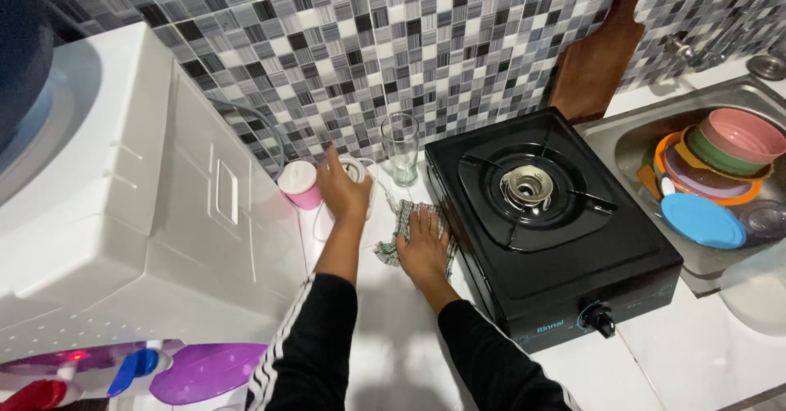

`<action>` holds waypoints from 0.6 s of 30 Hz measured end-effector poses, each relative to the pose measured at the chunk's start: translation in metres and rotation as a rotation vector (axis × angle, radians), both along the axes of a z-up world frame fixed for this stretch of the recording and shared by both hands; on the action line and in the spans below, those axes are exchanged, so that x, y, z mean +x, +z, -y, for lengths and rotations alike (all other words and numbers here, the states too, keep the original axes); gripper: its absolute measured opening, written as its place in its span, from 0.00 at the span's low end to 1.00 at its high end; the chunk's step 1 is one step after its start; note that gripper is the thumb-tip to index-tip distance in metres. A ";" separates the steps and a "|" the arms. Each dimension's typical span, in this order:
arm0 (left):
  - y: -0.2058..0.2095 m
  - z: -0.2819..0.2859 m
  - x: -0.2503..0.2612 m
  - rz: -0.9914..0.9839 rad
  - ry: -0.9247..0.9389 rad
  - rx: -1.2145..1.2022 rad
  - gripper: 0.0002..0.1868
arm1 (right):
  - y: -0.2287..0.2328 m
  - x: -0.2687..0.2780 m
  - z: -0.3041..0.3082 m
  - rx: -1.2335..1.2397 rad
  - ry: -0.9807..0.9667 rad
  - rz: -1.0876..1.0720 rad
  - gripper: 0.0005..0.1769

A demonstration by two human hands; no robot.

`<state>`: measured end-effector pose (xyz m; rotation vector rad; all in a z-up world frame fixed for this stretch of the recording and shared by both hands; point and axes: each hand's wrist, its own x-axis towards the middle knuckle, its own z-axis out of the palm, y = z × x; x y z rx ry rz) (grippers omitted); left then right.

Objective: Washing and drying kitchen containers and wiping the countertop.

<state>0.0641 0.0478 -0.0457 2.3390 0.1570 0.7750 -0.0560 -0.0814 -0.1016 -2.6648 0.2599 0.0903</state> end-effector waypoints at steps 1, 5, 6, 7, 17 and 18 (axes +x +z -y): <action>-0.002 0.000 -0.008 -0.002 0.003 0.001 0.55 | -0.002 0.000 0.000 0.001 0.003 -0.002 0.40; 0.001 0.000 -0.050 0.162 -0.009 -0.001 0.53 | -0.004 0.001 0.000 -0.007 0.004 0.025 0.41; 0.003 0.000 -0.063 0.194 -0.039 -0.010 0.52 | -0.003 0.001 0.000 -0.012 0.002 0.027 0.41; 0.010 0.000 -0.077 0.193 -0.034 -0.011 0.52 | -0.005 0.002 0.000 -0.012 0.008 0.026 0.41; 0.041 -0.016 -0.205 0.092 -0.116 -0.034 0.41 | -0.038 0.008 0.006 -0.111 0.054 0.125 0.40; 0.041 -0.019 -0.215 0.115 -0.144 -0.033 0.39 | -0.043 0.009 0.006 -0.123 0.060 0.162 0.40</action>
